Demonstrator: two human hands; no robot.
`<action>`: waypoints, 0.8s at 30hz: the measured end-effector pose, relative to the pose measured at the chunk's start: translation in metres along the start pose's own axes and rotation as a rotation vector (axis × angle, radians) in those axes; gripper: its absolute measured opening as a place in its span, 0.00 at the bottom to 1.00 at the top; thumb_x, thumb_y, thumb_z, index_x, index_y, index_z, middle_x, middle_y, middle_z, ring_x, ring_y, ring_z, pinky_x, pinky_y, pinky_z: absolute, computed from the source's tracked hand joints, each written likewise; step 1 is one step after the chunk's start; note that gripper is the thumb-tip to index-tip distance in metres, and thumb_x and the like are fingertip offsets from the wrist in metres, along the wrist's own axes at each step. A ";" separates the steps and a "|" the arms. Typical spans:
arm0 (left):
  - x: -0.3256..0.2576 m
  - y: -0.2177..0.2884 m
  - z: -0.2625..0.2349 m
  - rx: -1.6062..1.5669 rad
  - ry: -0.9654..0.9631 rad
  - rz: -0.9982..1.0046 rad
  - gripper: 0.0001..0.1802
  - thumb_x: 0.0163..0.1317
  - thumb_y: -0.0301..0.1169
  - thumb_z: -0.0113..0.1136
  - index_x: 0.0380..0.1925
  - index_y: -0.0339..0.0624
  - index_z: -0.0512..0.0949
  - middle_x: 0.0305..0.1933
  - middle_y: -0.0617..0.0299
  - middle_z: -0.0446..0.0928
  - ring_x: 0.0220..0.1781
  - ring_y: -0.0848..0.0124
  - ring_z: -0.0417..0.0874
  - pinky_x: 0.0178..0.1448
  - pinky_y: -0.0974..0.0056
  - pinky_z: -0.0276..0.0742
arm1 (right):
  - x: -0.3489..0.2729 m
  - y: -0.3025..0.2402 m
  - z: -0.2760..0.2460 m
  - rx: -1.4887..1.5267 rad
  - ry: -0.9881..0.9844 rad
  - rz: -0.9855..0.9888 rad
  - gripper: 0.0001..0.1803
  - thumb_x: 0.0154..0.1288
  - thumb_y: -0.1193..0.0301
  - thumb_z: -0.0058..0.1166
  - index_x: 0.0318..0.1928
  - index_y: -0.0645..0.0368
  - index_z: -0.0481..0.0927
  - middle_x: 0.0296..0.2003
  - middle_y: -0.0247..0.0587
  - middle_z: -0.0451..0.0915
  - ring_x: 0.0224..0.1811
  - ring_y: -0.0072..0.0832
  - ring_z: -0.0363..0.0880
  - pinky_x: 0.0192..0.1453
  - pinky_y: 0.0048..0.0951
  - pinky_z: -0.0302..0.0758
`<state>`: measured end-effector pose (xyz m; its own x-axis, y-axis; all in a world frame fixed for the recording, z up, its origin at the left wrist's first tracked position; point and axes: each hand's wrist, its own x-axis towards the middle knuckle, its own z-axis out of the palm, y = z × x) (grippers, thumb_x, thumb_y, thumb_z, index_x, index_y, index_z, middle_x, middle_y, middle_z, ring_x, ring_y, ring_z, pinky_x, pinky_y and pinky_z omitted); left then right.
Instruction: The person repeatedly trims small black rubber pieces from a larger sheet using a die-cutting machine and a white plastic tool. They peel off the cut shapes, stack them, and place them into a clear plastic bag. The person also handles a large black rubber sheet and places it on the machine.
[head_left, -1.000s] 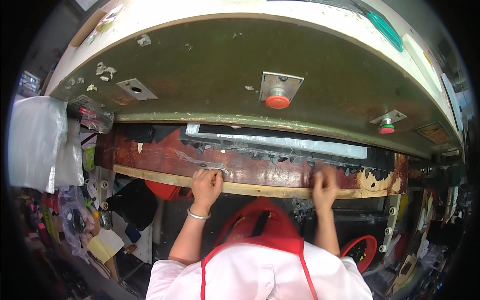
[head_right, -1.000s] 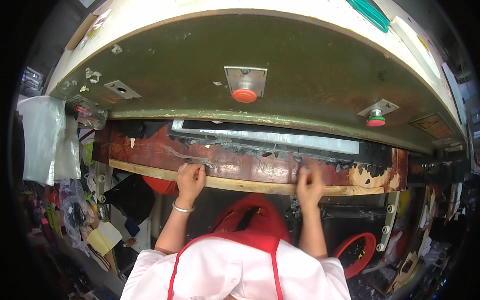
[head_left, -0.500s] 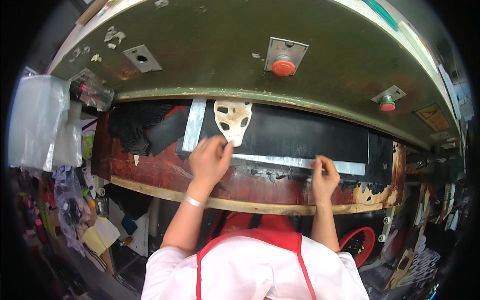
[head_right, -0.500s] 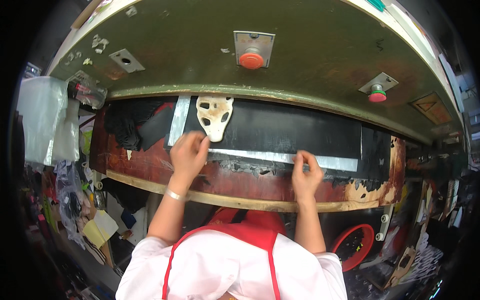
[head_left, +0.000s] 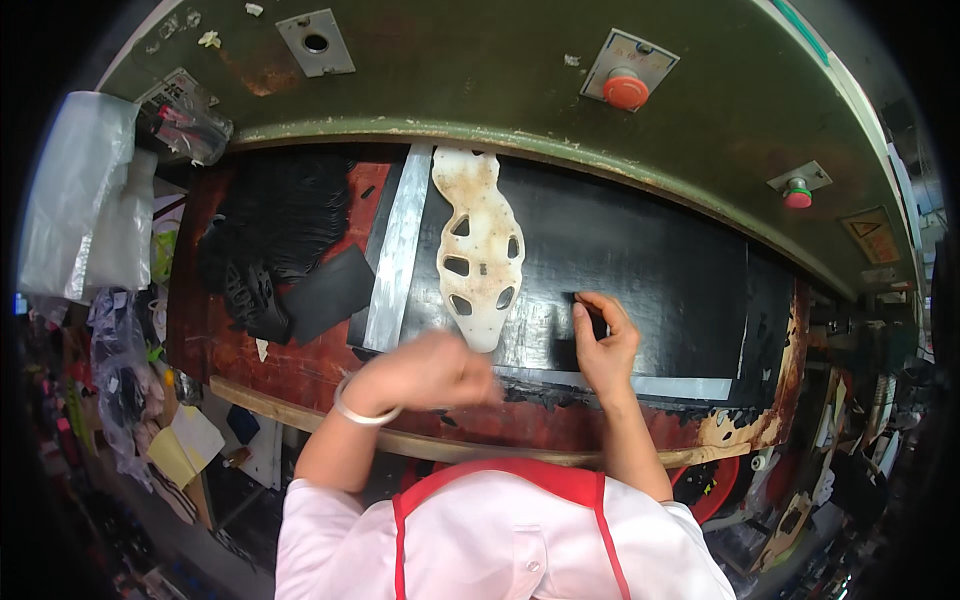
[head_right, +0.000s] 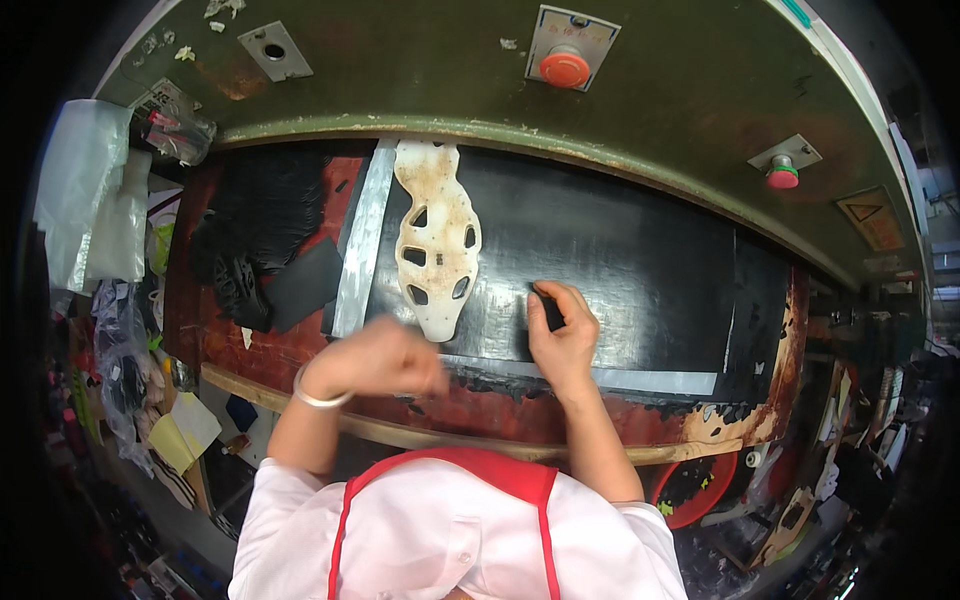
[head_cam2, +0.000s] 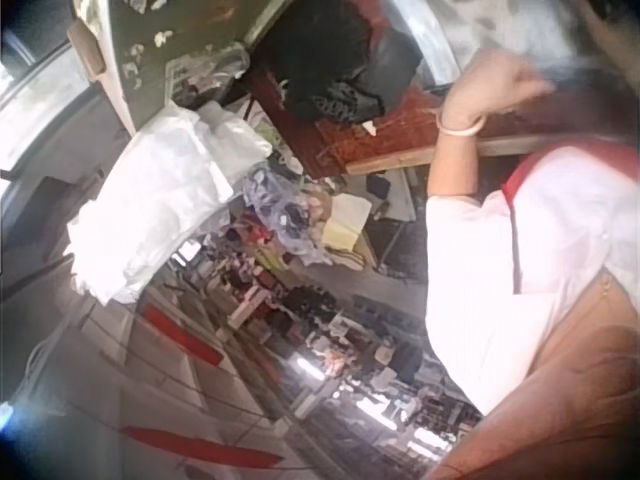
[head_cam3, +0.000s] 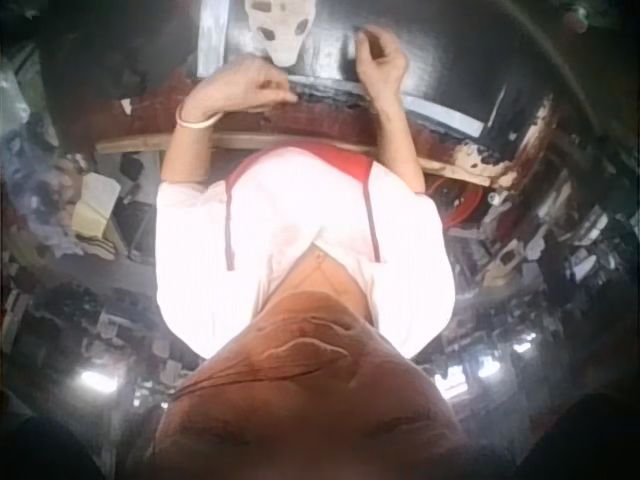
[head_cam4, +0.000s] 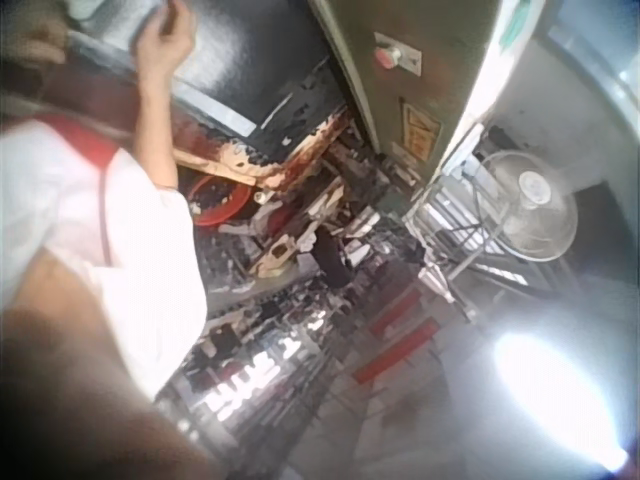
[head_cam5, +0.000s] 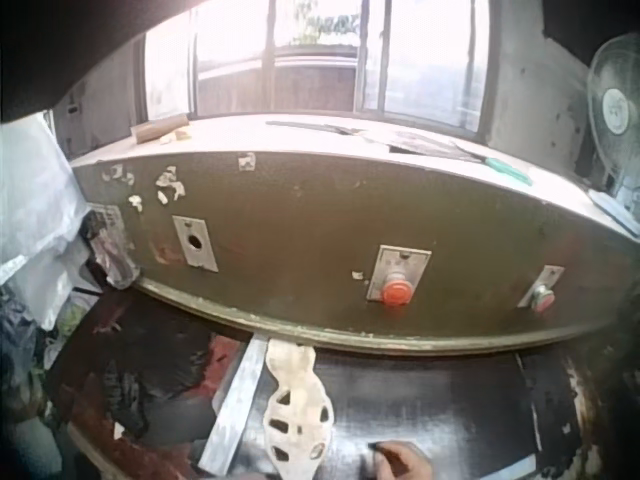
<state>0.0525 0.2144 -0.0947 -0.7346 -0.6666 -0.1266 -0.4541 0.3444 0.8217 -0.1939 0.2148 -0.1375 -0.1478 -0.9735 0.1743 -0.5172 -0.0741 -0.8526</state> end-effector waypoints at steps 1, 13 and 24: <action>-0.021 0.005 0.003 -0.248 -0.216 0.046 0.12 0.59 0.37 0.62 0.23 0.41 0.82 0.24 0.60 0.81 0.26 0.59 0.83 0.32 0.60 0.75 | -0.003 -0.008 0.006 0.002 0.008 -0.093 0.11 0.58 0.79 0.60 0.44 0.65 0.82 0.43 0.45 0.82 0.46 0.31 0.80 0.52 0.28 0.75; -0.042 -0.036 0.072 0.723 0.707 -0.411 0.29 0.60 0.29 0.57 0.62 0.36 0.67 0.70 0.52 0.62 0.75 0.55 0.56 0.72 0.32 0.44 | -0.032 -0.056 0.078 -0.011 -0.131 -0.116 0.55 0.34 0.74 0.73 0.68 0.55 0.60 0.65 0.66 0.55 0.67 0.58 0.56 0.69 0.49 0.61; -0.058 -0.036 0.080 0.640 0.623 -0.392 0.30 0.59 0.29 0.57 0.62 0.33 0.66 0.70 0.46 0.61 0.75 0.51 0.55 0.74 0.34 0.43 | -0.038 -0.036 -0.023 0.674 -0.020 0.098 0.49 0.39 0.80 0.70 0.64 0.59 0.57 0.59 0.50 0.67 0.62 0.37 0.68 0.67 0.36 0.64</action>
<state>0.0709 0.2930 -0.1611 -0.1585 -0.9773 0.1405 -0.9326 0.1949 0.3037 -0.1889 0.2592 -0.1027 -0.1486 -0.9859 0.0767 0.1367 -0.0973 -0.9858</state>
